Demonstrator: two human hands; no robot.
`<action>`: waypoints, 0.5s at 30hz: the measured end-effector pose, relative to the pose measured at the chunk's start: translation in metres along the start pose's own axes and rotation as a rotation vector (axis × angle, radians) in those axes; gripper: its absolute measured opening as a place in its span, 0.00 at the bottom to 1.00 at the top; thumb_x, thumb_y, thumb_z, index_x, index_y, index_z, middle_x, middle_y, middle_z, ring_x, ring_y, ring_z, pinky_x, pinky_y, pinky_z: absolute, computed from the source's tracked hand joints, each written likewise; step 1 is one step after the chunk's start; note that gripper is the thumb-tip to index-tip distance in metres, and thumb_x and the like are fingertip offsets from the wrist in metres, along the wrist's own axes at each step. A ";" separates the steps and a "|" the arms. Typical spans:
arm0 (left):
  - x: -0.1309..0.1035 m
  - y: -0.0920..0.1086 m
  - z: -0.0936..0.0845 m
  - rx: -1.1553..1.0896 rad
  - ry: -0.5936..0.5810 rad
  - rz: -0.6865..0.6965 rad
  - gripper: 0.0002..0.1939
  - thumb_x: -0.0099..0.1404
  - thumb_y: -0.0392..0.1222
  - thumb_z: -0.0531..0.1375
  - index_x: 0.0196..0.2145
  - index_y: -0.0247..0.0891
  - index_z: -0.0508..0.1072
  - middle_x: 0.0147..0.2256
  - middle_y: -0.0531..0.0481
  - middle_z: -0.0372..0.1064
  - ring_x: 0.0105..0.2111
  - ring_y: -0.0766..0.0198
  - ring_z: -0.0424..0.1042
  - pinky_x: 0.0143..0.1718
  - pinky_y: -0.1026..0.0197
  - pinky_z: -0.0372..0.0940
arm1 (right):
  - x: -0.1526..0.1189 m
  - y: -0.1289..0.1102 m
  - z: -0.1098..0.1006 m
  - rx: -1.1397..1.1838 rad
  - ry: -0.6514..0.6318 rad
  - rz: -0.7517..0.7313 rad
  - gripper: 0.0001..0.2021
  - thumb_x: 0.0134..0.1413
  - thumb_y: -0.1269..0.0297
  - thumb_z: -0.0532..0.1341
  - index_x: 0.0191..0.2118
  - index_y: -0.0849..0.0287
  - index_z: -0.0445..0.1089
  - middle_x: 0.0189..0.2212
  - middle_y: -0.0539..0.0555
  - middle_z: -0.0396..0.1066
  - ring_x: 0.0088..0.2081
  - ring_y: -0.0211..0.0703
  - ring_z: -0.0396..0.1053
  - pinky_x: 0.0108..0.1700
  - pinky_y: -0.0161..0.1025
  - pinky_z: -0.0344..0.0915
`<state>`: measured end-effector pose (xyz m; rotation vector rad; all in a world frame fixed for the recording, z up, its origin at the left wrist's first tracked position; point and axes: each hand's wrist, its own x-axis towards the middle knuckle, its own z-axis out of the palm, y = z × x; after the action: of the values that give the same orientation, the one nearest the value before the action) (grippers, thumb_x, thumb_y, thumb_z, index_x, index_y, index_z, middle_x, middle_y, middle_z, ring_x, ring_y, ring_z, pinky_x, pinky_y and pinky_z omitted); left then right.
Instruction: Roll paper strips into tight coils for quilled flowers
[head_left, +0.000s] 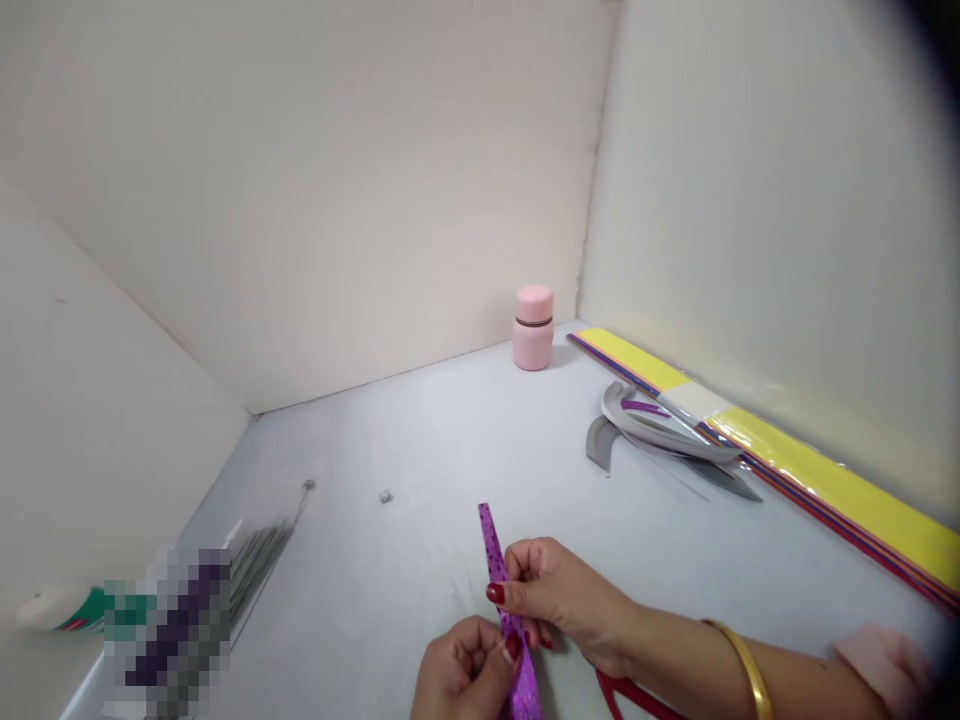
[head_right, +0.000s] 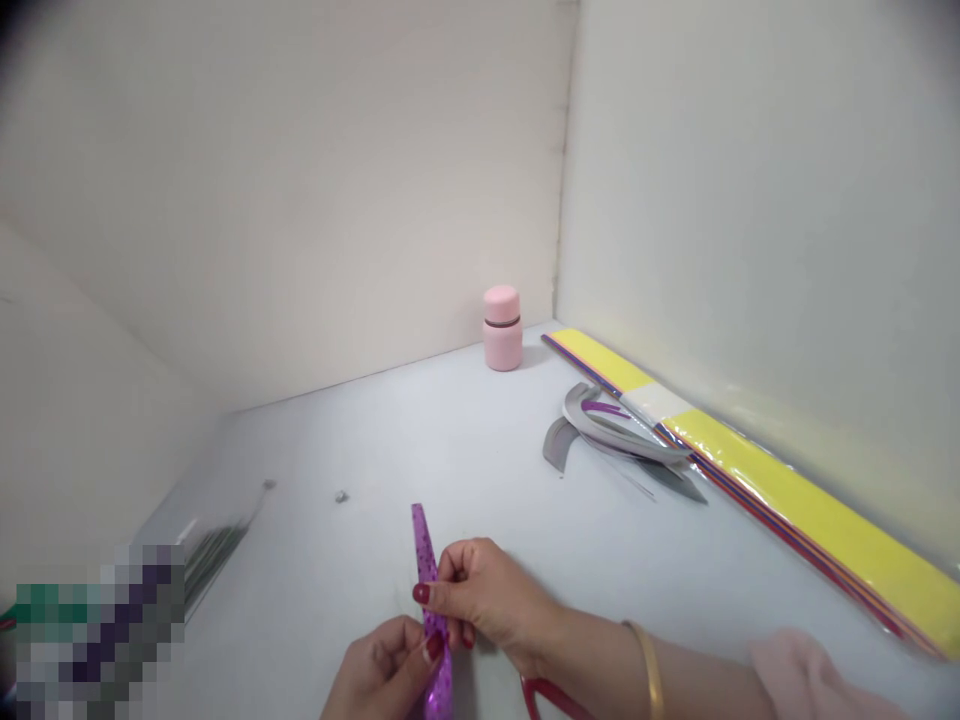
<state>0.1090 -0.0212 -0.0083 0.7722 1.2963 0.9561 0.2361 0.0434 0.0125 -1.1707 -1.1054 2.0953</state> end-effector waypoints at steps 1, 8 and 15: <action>0.000 0.000 -0.001 -0.029 -0.022 0.001 0.24 0.42 0.60 0.65 0.15 0.35 0.65 0.12 0.58 0.57 0.14 0.74 0.50 0.17 0.67 0.43 | 0.000 0.000 -0.001 0.001 -0.008 -0.003 0.20 0.32 0.54 0.70 0.19 0.60 0.58 0.07 0.42 0.61 0.11 0.27 0.54 0.13 0.26 0.44; 0.001 0.005 -0.011 -0.201 -0.056 -0.046 0.19 0.45 0.54 0.66 0.21 0.32 0.77 0.15 0.49 0.68 0.17 0.67 0.63 0.20 0.66 0.55 | 0.003 0.001 -0.004 -0.014 -0.022 -0.058 0.20 0.37 0.50 0.66 0.22 0.59 0.57 0.10 0.41 0.59 0.12 0.26 0.52 0.14 0.25 0.44; -0.005 0.028 -0.021 -0.527 0.109 -0.047 0.15 0.42 0.48 0.70 0.20 0.35 0.72 0.12 0.55 0.66 0.14 0.71 0.65 0.18 0.70 0.58 | 0.003 -0.012 -0.021 -0.602 0.160 -0.362 0.11 0.56 0.59 0.51 0.29 0.59 0.62 0.14 0.43 0.58 0.14 0.31 0.52 0.17 0.29 0.49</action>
<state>0.0846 -0.0153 0.0162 0.2839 1.0768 1.2448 0.2533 0.0606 0.0149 -1.2459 -1.7831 1.4051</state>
